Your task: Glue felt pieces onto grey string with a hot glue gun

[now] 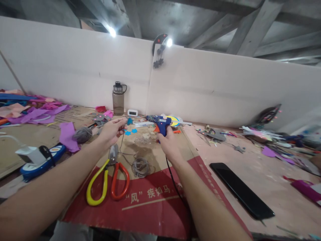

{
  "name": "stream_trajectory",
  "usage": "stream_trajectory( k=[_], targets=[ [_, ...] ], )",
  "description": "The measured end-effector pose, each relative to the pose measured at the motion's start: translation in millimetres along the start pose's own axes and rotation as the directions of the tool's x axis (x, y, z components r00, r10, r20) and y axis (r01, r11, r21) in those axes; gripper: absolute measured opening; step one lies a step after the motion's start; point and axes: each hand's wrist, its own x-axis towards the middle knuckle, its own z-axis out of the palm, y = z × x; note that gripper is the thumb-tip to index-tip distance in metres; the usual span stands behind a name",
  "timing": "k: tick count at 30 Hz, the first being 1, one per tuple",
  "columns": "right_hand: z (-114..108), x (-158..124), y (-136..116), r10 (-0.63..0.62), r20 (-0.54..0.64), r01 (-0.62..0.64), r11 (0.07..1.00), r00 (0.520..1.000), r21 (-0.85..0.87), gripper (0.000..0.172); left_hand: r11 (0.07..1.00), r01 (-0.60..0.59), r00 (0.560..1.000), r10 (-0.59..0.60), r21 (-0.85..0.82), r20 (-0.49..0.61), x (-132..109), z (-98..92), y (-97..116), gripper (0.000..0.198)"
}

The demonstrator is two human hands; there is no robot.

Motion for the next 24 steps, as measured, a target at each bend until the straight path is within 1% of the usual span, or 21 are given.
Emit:
stream_trajectory(
  k=[2,4,5,7,11,13,18,24],
  targets=[
    [3,-8,-9,-0.088,0.038,0.082,0.986,0.995,0.142,0.026,0.999,0.028,0.999,-0.028,-0.031,-0.018,0,-0.3,0,0.027],
    [6,-15,-16,-0.145,0.074,0.129,0.972,0.987,0.195,0.026,0.997,0.049,0.998,-0.05,-0.052,-0.032,1,-1.0,-1,0.025],
    [7,-18,-17,-0.17,0.085,0.152,0.971,0.982,0.187,0.026,0.996,0.058,0.998,-0.06,-0.06,-0.033,1,-1.4,-3,0.023],
    [9,-21,-16,-0.219,0.093,0.208,0.971,0.971,0.114,0.028,0.994,0.078,0.996,-0.08,-0.076,-0.031,1,-2.1,-5,0.021],
    [12,-22,-5,-0.309,0.063,0.313,0.947,0.949,-0.078,0.04,0.99,0.114,0.992,-0.118,-0.079,-0.042,1,-1.1,-9,0.021],
    [12,-22,-1,-0.338,0.052,0.342,0.931,0.94,-0.126,0.044,0.991,0.119,0.992,-0.122,-0.068,-0.038,-1,0.9,-8,0.021],
    [13,-23,-5,-0.362,0.115,0.375,0.918,0.925,-0.126,0.039,0.992,0.113,0.993,-0.115,-0.058,-0.027,-5,6.4,-7,0.026],
    [14,-23,-8,-0.364,0.115,0.377,0.919,0.924,-0.118,0.034,0.993,0.107,0.994,-0.107,-0.047,-0.002,-8,10.6,-7,0.028]
  ],
)
